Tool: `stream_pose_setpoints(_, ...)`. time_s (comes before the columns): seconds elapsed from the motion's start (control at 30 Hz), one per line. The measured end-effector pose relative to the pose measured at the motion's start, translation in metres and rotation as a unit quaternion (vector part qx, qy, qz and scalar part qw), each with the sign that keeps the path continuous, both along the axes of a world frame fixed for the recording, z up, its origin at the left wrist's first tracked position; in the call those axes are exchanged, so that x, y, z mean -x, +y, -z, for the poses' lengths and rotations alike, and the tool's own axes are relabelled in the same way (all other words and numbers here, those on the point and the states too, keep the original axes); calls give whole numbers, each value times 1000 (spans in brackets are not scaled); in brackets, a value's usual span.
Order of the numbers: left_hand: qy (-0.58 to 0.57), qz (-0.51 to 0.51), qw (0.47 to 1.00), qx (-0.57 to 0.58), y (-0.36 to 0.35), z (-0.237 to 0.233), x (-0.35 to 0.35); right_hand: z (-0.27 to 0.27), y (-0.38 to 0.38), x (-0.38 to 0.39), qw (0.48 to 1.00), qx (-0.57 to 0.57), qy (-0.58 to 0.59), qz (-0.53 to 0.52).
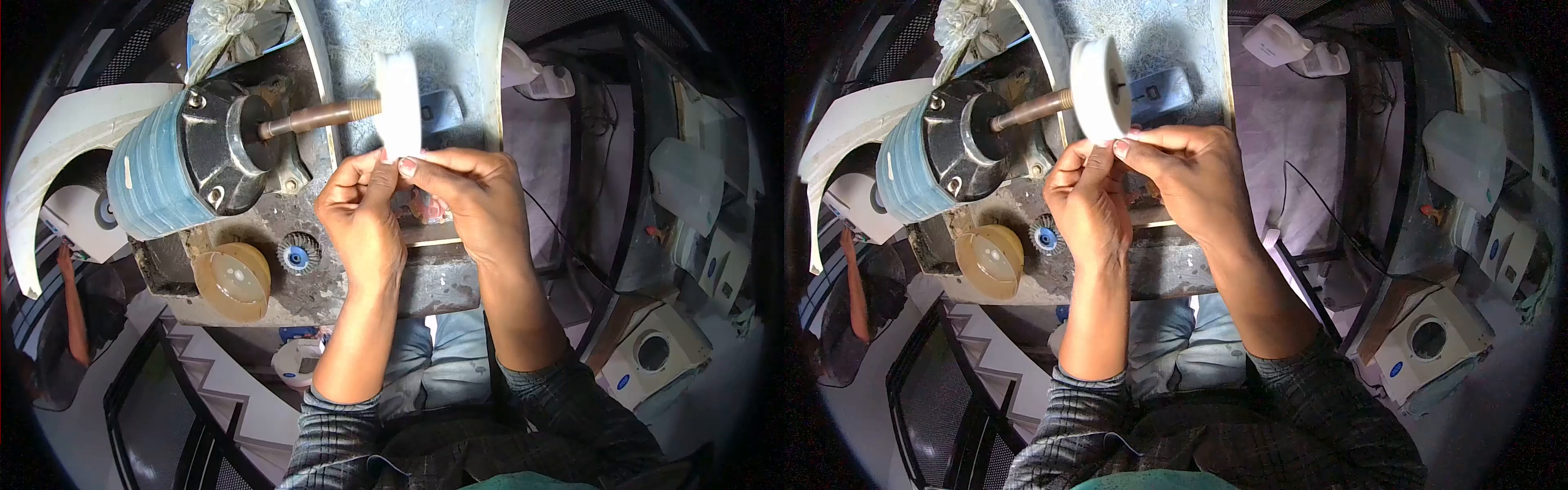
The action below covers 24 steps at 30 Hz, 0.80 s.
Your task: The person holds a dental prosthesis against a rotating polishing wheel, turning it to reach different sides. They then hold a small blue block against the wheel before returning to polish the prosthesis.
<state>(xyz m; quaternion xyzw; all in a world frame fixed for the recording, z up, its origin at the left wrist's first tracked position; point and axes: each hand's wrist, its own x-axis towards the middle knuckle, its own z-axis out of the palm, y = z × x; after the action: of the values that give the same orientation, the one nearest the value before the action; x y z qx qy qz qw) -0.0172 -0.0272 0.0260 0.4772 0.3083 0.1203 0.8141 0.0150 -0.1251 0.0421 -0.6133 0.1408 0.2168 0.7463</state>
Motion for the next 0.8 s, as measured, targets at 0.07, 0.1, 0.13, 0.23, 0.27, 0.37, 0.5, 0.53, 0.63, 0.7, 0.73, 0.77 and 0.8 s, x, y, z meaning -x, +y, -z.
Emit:
stream_pose_setpoints(0.07,-6,-5,1000,22,1,1,0,1,1,-1,1000,14,-19,-10)
stream_pose_setpoints(0.1,-7,-5,1000,21,2,2,-1,1,1,-2,1000,16,-19,-16)
stream_pose_setpoints(0.13,-9,-9,1000,21,2,2,-1,2,2,-2,999,18,-19,-21)
stream_pose_setpoints(0.23,-17,-14,999,23,3,2,0,6,2,0,998,36,-37,-33)
stream_pose_setpoints(0.27,-24,-14,999,26,3,2,0,5,2,0,998,36,-37,-33)
stream_pose_setpoints(0.37,-35,-19,998,50,3,0,2,3,3,5,996,43,-72,-33)
stream_pose_setpoints(0.5,-53,4,997,54,3,6,5,8,0,13,976,109,-186,-25)
stream_pose_setpoints(0.53,-57,14,996,62,1,3,5,8,-1,14,964,140,-226,-33)
stream_pose_setpoints(0.63,-66,36,995,70,0,2,6,9,-3,15,950,159,-265,-37)
stream_pose_setpoints(0.7,-72,48,994,70,1,3,6,11,-5,16,943,167,-284,-36)
stream_pose_setpoints(0.73,-78,53,994,61,1,4,7,12,-6,16,936,175,-304,-35)
stream_pose_setpoints(0.77,-83,58,993,52,1,5,8,13,-7,16,936,175,-304,-34)
stream_pose_setpoints(0.8,-83,59,993,52,2,5,8,14,-9,15,915,204,-345,-38)
